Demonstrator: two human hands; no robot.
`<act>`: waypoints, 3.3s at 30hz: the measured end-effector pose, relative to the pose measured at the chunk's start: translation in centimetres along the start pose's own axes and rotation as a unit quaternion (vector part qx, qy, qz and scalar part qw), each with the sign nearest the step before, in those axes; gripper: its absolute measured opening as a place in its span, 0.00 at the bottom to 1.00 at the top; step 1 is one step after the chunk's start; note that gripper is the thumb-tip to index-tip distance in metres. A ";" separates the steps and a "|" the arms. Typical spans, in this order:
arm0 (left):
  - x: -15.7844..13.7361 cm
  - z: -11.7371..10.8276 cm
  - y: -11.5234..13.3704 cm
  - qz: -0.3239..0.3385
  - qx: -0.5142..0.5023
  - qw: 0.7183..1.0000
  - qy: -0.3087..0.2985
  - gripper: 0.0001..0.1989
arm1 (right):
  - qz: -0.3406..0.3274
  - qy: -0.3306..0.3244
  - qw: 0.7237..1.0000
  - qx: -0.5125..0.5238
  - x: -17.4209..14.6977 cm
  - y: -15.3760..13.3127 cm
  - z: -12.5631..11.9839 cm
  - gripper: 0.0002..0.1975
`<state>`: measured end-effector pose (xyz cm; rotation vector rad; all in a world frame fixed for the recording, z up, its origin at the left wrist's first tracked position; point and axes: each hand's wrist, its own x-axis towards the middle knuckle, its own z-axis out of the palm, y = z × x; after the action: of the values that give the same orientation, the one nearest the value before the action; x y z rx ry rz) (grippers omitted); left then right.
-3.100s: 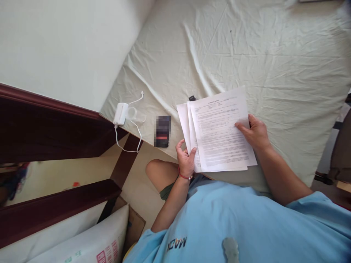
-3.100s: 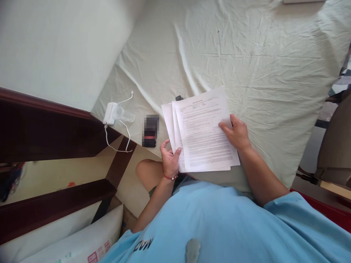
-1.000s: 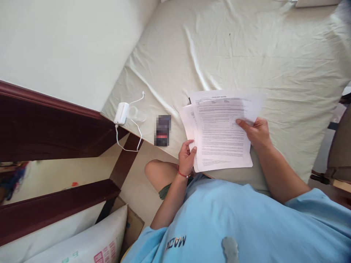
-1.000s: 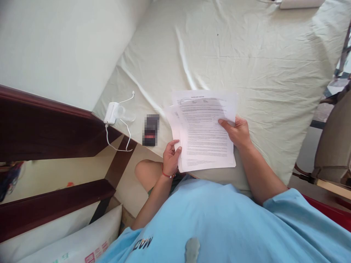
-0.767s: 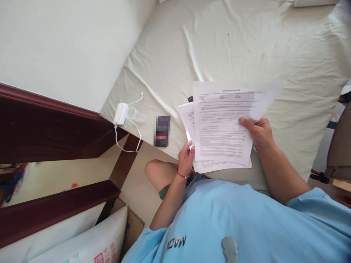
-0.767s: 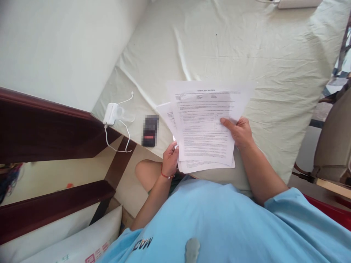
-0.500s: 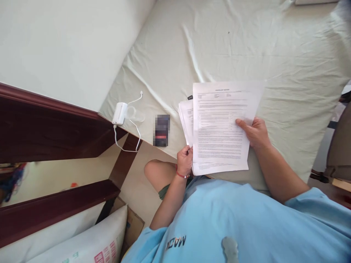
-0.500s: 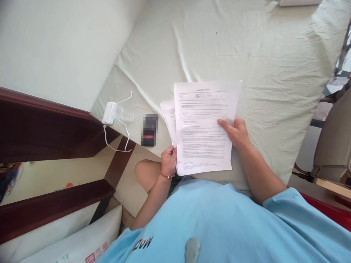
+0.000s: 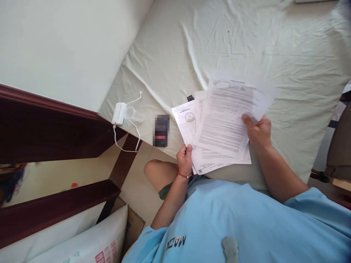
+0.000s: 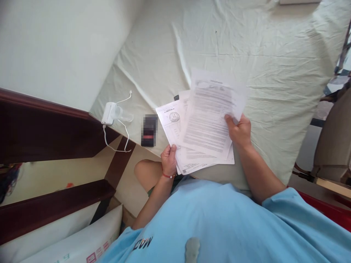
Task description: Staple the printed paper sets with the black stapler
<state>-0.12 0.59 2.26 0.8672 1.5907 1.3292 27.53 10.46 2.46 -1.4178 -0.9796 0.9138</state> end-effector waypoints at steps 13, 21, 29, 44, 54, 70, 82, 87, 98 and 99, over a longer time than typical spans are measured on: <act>-0.1 0.2 1.0 -0.028 -0.028 0.999 -0.018 0.25 | 0.067 0.053 0.984 0.154 1.2 0.2 0.1 0.20; -0.1 -0.3 0.4 0.011 0.030 0.999 -0.034 0.25 | 0.006 -0.095 0.995 -0.013 -0.4 -0.4 0.0 0.18; 0.0 -0.9 -0.5 0.048 0.089 0.994 -0.051 0.24 | -0.054 -0.190 0.966 -0.168 -0.2 0.1 -0.4 0.14; 0.3 -1.4 -1.2 0.089 0.101 0.988 -0.080 0.18 | -0.182 -0.254 0.929 -0.198 0.3 0.0 -0.1 0.19; -0.2 -1.2 0.8 0.085 0.126 0.982 -0.116 0.11 | -0.157 -0.265 0.927 -0.216 0.1 0.0 -0.1 0.19; -0.5 -1.2 0.4 0.100 0.097 0.981 -0.135 0.10 | -0.180 -0.235 0.936 -0.191 0.1 0.0 -0.2 0.24; -0.5 -1.2 0.3 0.118 0.108 0.978 -0.137 0.12 | 0.037 -0.194 0.979 -0.046 -0.4 -0.6 -0.9 0.21; -0.6 -1.5 -0.1 0.097 0.115 0.984 -0.100 0.19 | 0.018 -0.137 0.988 -0.071 -0.2 -0.2 -0.7 0.19; -0.5 -0.9 -1.0 0.088 0.048 0.992 -0.083 0.20 | 0.043 -0.110 0.993 0.029 0.1 0.3 -0.5 0.19; -0.5 -0.9 -1.0 0.083 0.038 0.992 -0.083 0.23 | 0.042 -0.121 0.991 0.034 0.0 0.3 -0.6 0.19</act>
<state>-0.70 -0.39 1.38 1.1478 1.4732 1.2795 28.08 10.28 2.15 -1.3201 -1.0634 1.1911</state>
